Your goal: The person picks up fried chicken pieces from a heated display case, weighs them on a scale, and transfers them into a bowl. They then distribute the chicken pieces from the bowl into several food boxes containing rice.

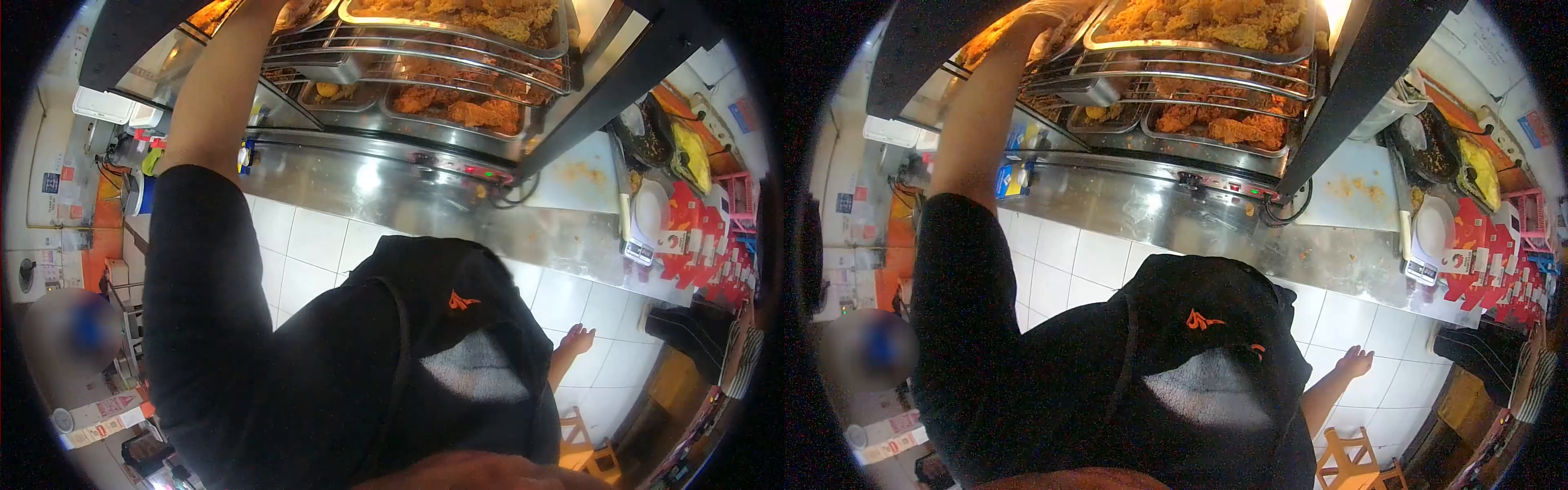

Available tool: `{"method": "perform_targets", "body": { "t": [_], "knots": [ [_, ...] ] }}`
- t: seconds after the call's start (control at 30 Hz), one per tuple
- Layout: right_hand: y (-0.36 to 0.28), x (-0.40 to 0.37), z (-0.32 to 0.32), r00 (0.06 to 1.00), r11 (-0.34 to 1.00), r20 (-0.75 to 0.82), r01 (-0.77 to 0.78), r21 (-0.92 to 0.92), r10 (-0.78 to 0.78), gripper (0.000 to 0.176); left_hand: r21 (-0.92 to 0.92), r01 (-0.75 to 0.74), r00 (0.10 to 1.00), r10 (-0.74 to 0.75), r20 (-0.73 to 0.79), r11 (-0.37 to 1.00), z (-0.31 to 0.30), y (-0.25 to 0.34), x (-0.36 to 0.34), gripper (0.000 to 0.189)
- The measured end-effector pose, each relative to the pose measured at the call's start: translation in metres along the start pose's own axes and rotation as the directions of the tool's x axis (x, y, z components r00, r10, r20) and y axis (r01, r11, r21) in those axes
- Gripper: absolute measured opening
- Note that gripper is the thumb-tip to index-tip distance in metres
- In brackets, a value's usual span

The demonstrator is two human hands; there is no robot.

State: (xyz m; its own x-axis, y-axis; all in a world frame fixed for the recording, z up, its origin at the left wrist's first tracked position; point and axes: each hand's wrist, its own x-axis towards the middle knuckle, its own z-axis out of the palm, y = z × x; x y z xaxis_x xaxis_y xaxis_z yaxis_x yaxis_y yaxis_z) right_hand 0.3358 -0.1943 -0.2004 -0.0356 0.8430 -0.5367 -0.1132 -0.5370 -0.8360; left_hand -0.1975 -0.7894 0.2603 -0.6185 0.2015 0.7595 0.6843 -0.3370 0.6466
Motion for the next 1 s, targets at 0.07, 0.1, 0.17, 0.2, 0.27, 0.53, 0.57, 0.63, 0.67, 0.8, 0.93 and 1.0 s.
{"method": "perform_targets", "body": {
  "t": [0.07, 0.1, 0.17, 0.2, 0.27, 0.53, 0.57, 0.63, 0.67, 0.8, 0.93, 1.0],
  "knots": [
    [-0.012, -0.004, 0.003, 1.000, 0.999, -0.004, 0.023, -0.044, -0.023, 0.065, -0.089, -0.026, 1.000, 0.027, 0.006, 0.996, -0.001, 0.003, 0.002, 0.039],
    [-0.018, -0.005, 0.005, 1.000, 0.998, -0.016, 0.025, -0.057, -0.026, 0.065, -0.126, -0.038, 0.999, 0.039, 0.011, 0.991, -0.002, 0.003, 0.003, 0.039],
    [-0.024, 0.004, 0.003, 1.000, 0.998, -0.004, 0.028, -0.050, -0.028, 0.064, -0.215, -0.049, 0.998, 0.055, 0.024, 0.975, -0.002, 0.003, 0.005, 0.040],
    [-0.027, 0.011, 0.001, 0.999, 0.999, 0.018, 0.028, -0.044, -0.028, 0.063, -0.250, -0.047, 0.998, 0.058, 0.035, 0.967, -0.003, 0.002, 0.005, 0.040],
    [-0.034, 0.019, 0.004, 1.000, 0.999, 0.018, 0.025, -0.045, -0.025, 0.062, -0.305, -0.035, 0.997, 0.054, 0.055, 0.952, -0.006, 0.000, 0.006, 0.040],
    [-0.075, 0.034, 0.051, 0.993, 0.991, 0.088, 0.084, -0.108, -0.075, 0.056, -0.699, 0.499, 0.866, -0.296, 0.402, 0.512, -0.268, -0.069, 0.000, 0.018],
    [-0.079, 0.043, 0.056, 0.990, 0.988, 0.120, 0.094, -0.124, -0.079, 0.055, -0.725, 0.360, 0.908, -0.399, 0.128, 0.587, -0.180, -0.037, -0.025, 0.018],
    [-0.092, 0.049, 0.069, 0.986, 0.984, 0.145, 0.105, -0.146, -0.083, 0.055, -0.551, 0.202, 0.739, -0.495, -0.457, 0.810, 0.038, 0.044, -0.076, 0.019],
    [-0.096, 0.051, 0.073, 0.983, 0.980, 0.158, 0.119, -0.158, -0.094, 0.055, -0.557, 0.194, 0.764, -0.480, -0.430, 0.808, 0.065, 0.051, -0.097, 0.019],
    [-0.113, 0.077, 0.073, 0.967, 0.948, 0.194, 0.210, -0.237, -0.166, 0.046, -0.683, 0.178, 0.795, -0.513, -0.325, 0.709, 0.190, 0.064, -0.152, 0.025],
    [-0.130, 0.127, 0.052, 0.954, 0.925, 0.244, 0.245, -0.291, -0.176, 0.041, -0.705, 0.177, 0.745, -0.561, -0.360, 0.687, 0.313, 0.059, -0.186, 0.035],
    [-0.132, 0.149, 0.042, 0.870, 0.865, 0.422, 0.400, -0.304, -0.254, 0.035, -0.801, 0.294, 0.666, -0.713, -0.220, 0.521, 0.365, 0.054, -0.198, 0.035]
  ]
}}
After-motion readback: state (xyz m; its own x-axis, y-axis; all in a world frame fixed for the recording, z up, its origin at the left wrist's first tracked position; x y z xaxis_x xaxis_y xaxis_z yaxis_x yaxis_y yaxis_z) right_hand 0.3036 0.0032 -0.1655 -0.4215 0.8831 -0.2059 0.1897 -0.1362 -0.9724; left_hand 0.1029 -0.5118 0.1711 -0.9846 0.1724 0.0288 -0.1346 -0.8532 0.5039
